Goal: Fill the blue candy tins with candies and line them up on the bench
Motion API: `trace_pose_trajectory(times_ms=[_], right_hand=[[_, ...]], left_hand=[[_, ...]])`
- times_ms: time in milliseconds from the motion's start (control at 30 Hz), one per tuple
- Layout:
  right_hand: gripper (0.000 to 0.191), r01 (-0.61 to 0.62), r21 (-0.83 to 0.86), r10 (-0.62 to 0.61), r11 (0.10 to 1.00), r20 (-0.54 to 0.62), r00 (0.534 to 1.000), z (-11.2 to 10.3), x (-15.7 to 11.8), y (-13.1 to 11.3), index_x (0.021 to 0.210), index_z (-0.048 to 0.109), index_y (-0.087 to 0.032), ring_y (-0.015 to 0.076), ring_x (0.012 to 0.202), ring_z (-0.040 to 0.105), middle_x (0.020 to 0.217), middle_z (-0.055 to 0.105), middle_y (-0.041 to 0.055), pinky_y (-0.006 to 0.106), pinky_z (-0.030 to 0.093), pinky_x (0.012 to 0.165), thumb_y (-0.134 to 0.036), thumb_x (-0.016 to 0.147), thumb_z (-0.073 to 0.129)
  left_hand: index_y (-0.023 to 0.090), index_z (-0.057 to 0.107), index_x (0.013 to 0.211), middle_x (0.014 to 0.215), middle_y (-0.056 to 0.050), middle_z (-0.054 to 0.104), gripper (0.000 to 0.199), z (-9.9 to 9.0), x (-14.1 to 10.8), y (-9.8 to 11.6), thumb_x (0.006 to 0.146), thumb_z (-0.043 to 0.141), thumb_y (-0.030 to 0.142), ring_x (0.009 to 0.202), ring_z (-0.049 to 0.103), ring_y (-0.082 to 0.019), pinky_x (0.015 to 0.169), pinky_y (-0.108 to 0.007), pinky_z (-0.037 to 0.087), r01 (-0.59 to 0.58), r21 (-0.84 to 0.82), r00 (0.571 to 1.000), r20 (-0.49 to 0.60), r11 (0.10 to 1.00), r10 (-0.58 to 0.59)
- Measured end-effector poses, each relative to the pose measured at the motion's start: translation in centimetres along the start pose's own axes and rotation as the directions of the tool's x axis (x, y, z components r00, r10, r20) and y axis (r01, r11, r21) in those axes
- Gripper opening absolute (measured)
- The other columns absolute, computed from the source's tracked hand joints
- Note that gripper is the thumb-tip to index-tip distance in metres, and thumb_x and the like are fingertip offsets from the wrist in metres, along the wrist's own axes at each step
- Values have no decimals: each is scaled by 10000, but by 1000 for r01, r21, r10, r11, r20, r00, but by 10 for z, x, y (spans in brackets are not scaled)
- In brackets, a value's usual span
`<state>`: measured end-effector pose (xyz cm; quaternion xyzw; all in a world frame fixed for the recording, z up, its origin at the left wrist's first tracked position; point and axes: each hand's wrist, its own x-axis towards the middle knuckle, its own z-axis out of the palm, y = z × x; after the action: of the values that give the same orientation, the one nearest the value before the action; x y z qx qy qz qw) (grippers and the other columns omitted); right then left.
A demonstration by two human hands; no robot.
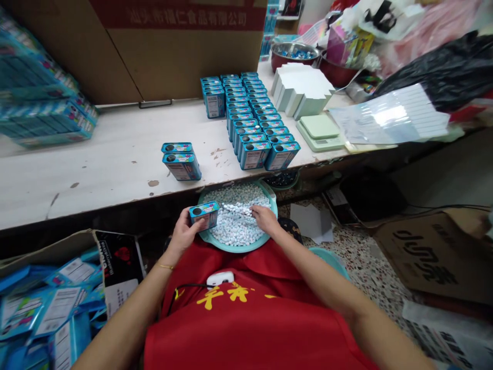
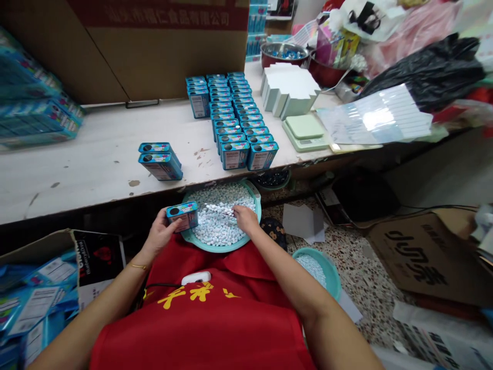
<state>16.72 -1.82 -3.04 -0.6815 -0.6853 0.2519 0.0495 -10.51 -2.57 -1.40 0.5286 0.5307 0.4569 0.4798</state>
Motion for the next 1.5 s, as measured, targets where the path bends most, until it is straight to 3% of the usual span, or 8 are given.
trace_pose_trajectory(times_ms=[200, 400, 700, 833, 933, 1067, 1267, 1500], right_hand=[[273, 178, -18, -179, 984, -86, 980, -60, -9, -20, 975, 642, -260, 155, 885, 585, 954, 676, -1, 224, 397, 707, -255, 852, 398], [284, 274, -293, -253, 916, 106, 962, -103, -14, -61, 960, 661, -289, 192, 925, 585, 988, 672, 22, 249, 402, 694, -239, 835, 410], [318, 362, -552, -331, 751, 160, 930, -129, -27, -118, 996, 632, -149, 238, 896, 610, 932, 657, 150, 309, 447, 709, -145, 833, 359], [293, 334, -544, -306, 770, 145, 941, -135, -26, -98, 982, 622, -163, 219, 909, 604, 953, 650, 139, 285, 439, 729, -141, 831, 372], [276, 211, -551, -182, 807, 107, 977, -120, -25, -50, 954, 606, -198, 203, 877, 610, 952, 649, 96, 269, 435, 699, -115, 815, 381], [300, 60, -464, -8, 884, 114, 993, -57, -20, 0, 978, 587, -166, 206, 885, 601, 962, 639, 116, 280, 423, 696, -99, 840, 329], [330, -11, -269, 29, 963, 61, 998, 31, 3, -18, 1075, 566, -241, 170, 967, 574, 1038, 643, 41, 243, 394, 726, -143, 864, 332], [301, -27, -75, 27, 997, 1, 1000, 21, 8, -3, 1057, 600, -292, 154, 955, 577, 1043, 654, -16, 225, 395, 722, -282, 889, 352]], left_hand=[[200, 515, 1079, 968, -30, 585, 438, 10, 5, 0, 676, 628, 329, 891, 547, -180, 854, -320, 413, -98, 197, 994, 61, 976, 87], [207, 522, 1077, 981, -39, 587, 429, 32, 5, 5, 682, 618, 344, 901, 547, -198, 844, -310, 402, -146, 263, 986, 114, 954, 120], [196, 501, 1072, 968, -21, 581, 410, 39, 5, 3, 704, 589, 354, 886, 537, -171, 826, -286, 407, -148, 376, 983, 159, 915, 94], [195, 497, 1057, 948, -22, 571, 415, 33, 7, 1, 692, 609, 358, 873, 536, -167, 835, -293, 409, -130, 326, 989, 112, 936, 98], [191, 490, 1048, 968, -29, 568, 444, 23, 8, -5, 669, 631, 373, 895, 545, -172, 851, -307, 418, -48, 191, 999, 18, 981, 45], [201, 466, 1059, 967, -32, 590, 473, 23, 9, -16, 667, 635, 406, 880, 575, -165, 837, -333, 449, 180, -74, 982, -37, 981, -183], [230, 430, 1035, 978, -31, 592, 473, 58, 17, -24, 659, 654, 411, 848, 603, -158, 793, -344, 492, 354, -324, 935, 99, 877, -341], [215, 430, 1092, 998, -34, 573, 464, 32, 8, -11, 700, 619, 377, 897, 577, -157, 842, -328, 459, 154, -214, 988, 68, 965, -142]])
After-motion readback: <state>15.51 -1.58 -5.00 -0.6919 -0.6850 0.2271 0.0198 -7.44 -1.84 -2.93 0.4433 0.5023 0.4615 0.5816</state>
